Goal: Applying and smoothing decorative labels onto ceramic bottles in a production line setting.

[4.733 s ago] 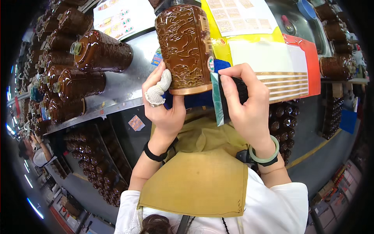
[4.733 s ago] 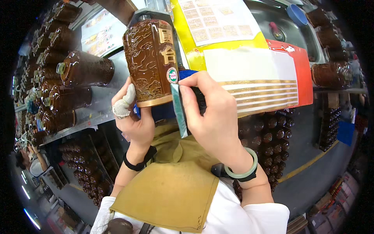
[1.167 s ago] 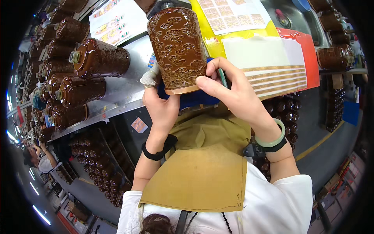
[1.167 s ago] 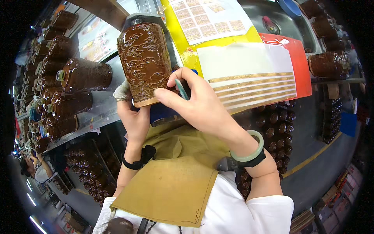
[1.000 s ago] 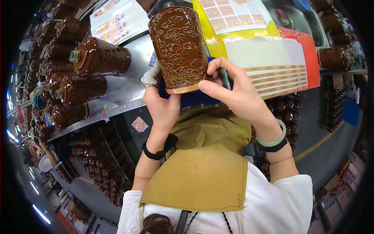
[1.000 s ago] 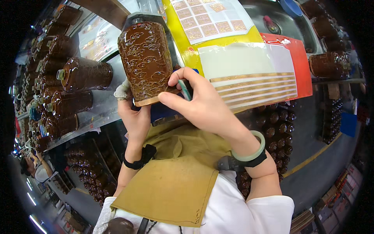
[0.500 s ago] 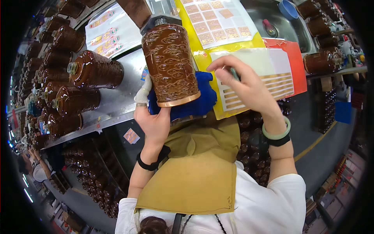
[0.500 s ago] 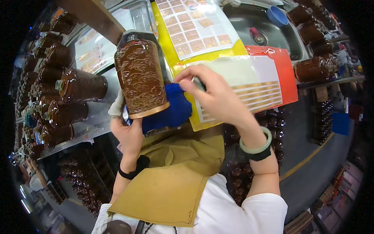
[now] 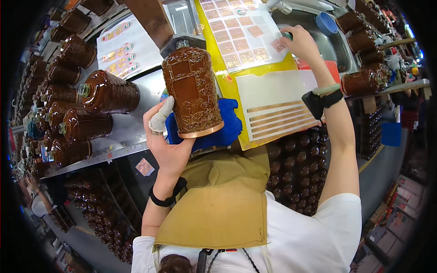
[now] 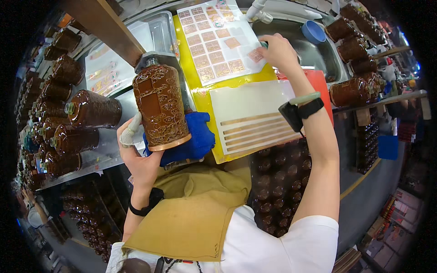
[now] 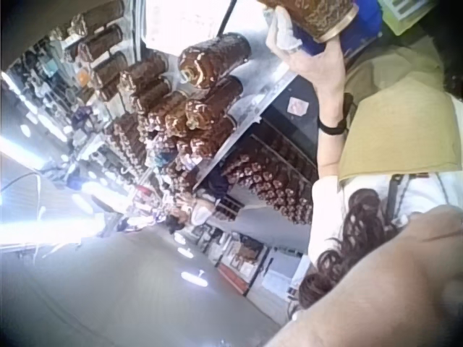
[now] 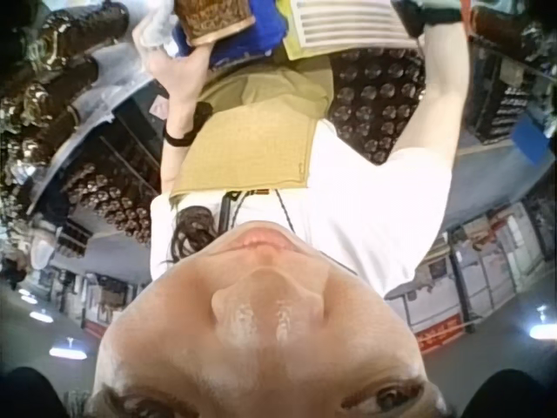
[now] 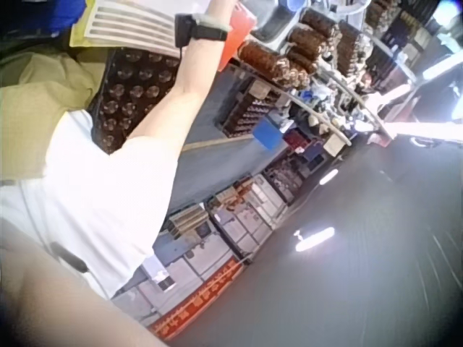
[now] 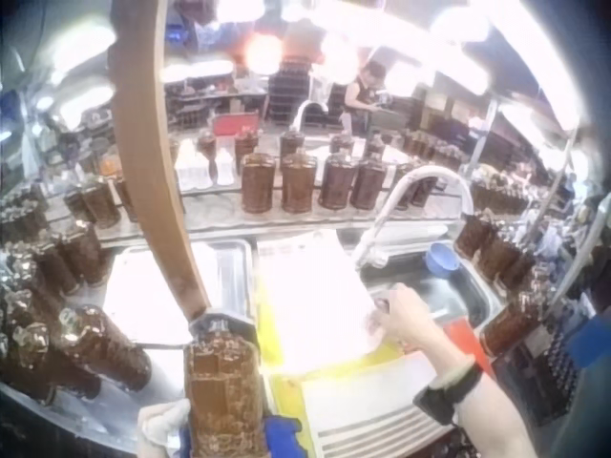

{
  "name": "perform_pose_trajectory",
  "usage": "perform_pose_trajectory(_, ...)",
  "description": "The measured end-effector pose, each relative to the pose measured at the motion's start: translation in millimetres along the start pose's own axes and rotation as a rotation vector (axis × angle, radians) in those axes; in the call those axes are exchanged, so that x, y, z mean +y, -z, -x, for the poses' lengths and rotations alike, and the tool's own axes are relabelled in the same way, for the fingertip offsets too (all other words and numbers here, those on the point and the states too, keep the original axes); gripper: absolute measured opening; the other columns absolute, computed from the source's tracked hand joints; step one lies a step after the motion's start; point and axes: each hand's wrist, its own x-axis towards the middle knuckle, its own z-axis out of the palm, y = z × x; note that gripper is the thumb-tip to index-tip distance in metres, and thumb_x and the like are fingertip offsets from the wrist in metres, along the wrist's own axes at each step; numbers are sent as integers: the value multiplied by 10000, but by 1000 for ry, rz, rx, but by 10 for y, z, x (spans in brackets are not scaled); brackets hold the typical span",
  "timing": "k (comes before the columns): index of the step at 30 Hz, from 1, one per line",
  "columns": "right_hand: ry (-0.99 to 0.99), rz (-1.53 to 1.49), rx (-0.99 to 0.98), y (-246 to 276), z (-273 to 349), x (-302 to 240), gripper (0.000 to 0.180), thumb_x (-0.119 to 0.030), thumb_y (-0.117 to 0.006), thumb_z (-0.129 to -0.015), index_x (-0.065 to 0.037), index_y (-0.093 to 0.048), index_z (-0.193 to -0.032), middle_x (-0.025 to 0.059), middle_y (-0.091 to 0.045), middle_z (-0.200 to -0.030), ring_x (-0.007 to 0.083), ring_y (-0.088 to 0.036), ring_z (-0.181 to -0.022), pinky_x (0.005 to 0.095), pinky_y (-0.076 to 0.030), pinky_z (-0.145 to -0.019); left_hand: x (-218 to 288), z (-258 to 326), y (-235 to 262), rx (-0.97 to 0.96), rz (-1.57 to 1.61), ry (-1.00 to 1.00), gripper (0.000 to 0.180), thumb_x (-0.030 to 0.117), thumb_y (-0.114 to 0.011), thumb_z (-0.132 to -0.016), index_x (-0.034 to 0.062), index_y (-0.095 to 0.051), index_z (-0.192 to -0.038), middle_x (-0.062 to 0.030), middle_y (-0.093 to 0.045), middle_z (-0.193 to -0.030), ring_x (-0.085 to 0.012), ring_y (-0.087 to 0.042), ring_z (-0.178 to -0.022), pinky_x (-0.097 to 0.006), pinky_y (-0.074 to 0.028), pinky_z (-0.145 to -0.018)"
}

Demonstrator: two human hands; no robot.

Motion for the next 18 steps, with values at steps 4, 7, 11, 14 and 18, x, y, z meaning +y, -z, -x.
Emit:
perform_pose_trajectory(4,-88,-258,-341,54,-262,41,585,-394,-844,-775,4,-718,-1185,198,-732,-1115,279,-681,-961,392,-518,-884,-4,-16,14,17,-30,-5,701,49,-881,-684,20,-626,-1336,-140,-593,-1275,-296,-610,-1172,-394,-485,-1029)
perform_pose_trajectory(7,-189,-215,-571,69,-414,185,462,-370,-837,-793,-4,-755,-1064,170,-716,-925,232,-631,-834,357,-499,-772,-14,-1,29,3,-3,11,706,51,-883,-687,22,-622,-1342,-141,-592,-1277,-295,-609,-1176,-389,-487,-1029)
perform_pose_trajectory(11,-318,-269,-587,137,-491,227,373,-360,-827,-812,-3,-749,-889,90,-664,-785,176,-543,-685,321,-450,-658,-20,11,65,1,-30,25,696,54,-882,-692,27,-626,-1339,-142,-593,-1276,-297,-609,-1182,-391,-485,-1035)
perform_pose_trajectory(14,-251,-48,-354,-111,-478,642,386,-368,-786,-829,-18,-759,-989,141,-742,-886,286,-681,-802,403,-537,-759,-29,-31,44,-18,-34,-2,714,65,-886,-697,18,-607,-1352,-147,-584,-1294,-297,-603,-1197,-393,-481,-1043)
perform_pose_trajectory(18,-418,242,-375,-266,-371,682,413,-359,-755,-826,-93,-754,-1141,181,-735,-1151,369,-695,-1109,472,-552,-935,-69,-43,15,-27,56,44,762,90,-894,-712,3,-555,-1389,-156,-557,-1346,-292,-588,-1227,-391,-478,-1051)
